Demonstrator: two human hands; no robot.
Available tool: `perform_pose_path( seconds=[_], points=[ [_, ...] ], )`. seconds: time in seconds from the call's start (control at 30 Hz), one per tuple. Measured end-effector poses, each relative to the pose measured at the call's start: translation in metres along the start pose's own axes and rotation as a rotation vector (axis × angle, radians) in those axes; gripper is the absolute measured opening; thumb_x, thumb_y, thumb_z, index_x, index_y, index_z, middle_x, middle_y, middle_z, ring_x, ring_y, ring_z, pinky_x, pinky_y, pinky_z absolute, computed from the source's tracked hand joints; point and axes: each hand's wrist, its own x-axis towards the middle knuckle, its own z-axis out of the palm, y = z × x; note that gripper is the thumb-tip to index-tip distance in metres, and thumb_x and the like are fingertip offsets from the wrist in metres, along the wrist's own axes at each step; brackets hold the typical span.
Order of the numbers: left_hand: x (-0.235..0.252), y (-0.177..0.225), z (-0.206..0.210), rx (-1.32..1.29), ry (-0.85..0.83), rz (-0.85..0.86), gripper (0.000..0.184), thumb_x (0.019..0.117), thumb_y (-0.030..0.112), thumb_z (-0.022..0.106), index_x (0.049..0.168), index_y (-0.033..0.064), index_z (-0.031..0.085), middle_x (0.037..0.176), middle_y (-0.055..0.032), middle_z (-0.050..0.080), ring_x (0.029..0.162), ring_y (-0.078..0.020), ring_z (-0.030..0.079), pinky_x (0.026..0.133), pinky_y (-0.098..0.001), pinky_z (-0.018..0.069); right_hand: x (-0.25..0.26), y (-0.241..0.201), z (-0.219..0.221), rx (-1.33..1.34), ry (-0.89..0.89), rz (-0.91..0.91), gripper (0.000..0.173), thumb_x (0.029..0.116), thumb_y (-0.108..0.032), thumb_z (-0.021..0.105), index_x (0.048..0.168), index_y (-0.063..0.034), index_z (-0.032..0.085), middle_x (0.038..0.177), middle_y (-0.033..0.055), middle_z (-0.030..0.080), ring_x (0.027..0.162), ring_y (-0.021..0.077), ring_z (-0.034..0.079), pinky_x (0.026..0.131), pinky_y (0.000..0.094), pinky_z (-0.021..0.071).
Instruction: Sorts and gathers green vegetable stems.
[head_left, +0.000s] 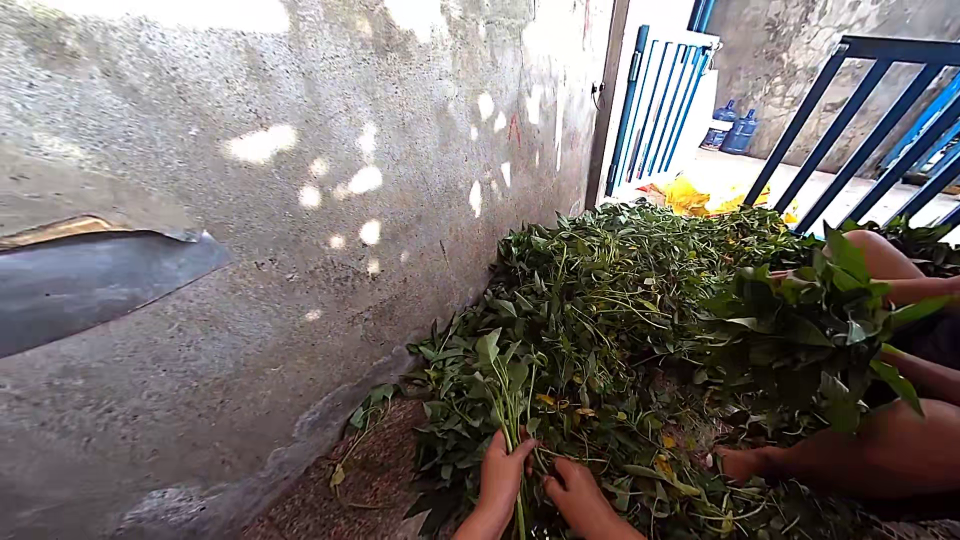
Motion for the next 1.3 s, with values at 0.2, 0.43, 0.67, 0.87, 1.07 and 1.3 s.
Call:
perform_pose_path(
  seconds=[0.2,0.43,0.67,0.87,1.07,1.3],
  points=[
    [0.018,0.006,-0.01,-0.04,0.096,-0.08,0.021,0.0979,-0.002,0.063,0.117,-0.0045,0.054,0.082,-0.0117,0.067,0.056,-0.0136,0.06,0.051,-0.0245,0.051,-0.007,-0.003,0.003,-0.05,-0.112,0.047,0.04,0.1112,-0.026,0.038,0.121,0.0057,0.059,0.104,0.0257,0.065,0.101,0.0382,0.066,0.093,0.054,0.0507],
    [0.022,-0.004,-0.012,-0.034,0.171,-0.127,0.023,0.0979,-0.002,0.063,0.119,-0.0047,0.053,0.082,-0.0113,0.065,0.056,-0.0128,0.058,0.051,-0.0243,0.0503,-0.013,-0.012,-0.012,-0.285,-0.212,-0.003,0.043,0.1111,-0.031,0.035,0.113,0.0026,0.061,0.1,0.0237,0.067,0.102,0.0388,0.067,0.092,0.056,0.0511],
    [0.025,0.0,-0.02,0.12,0.065,-0.083,0.027,0.0961,0.0,0.066,0.121,-0.0032,0.056,0.083,-0.0091,0.065,0.058,-0.012,0.058,0.052,-0.025,0.0499,-0.004,-0.003,-0.027,-0.495,-0.353,0.263,0.055,0.1032,-0.044,0.055,0.136,0.0001,0.061,0.147,0.0283,0.051,0.138,0.0486,0.046,0.11,0.0732,0.0339],
    [-0.008,-0.007,0.012,0.182,-0.132,-0.064,0.023,0.0923,0.002,0.069,0.113,-0.0003,0.06,0.081,-0.0066,0.064,0.058,-0.0119,0.057,0.053,-0.0256,0.0497,0.029,0.013,-0.015,0.478,0.172,0.125,0.036,0.1008,-0.035,0.065,0.109,0.0002,0.071,0.099,0.0119,0.071,0.09,0.0193,0.066,0.085,0.0403,0.0537],
    [-0.005,-0.012,0.002,0.085,-0.004,-0.084,0.02,0.0941,0.0,0.068,0.113,-0.0016,0.06,0.082,-0.009,0.065,0.056,-0.013,0.057,0.05,-0.0251,0.0486,0.023,0.007,0.017,0.665,0.37,0.084,0.023,0.103,-0.019,0.061,0.105,0.0017,0.07,0.089,0.0085,0.069,0.078,0.0128,0.065,0.076,0.031,0.0555],
    [0.042,0.008,-0.034,0.031,0.278,-0.059,0.033,0.1019,0.002,0.058,0.134,-0.0037,0.05,0.092,-0.0115,0.064,0.061,-0.0125,0.058,0.054,-0.0253,0.0506,0.026,0.023,0.001,-0.069,-0.085,-0.08,0.035,0.1025,-0.017,0.055,0.133,-0.0018,0.063,0.134,0.0192,0.062,0.123,0.0309,0.062,0.107,0.0479,0.0486]
  ],
)
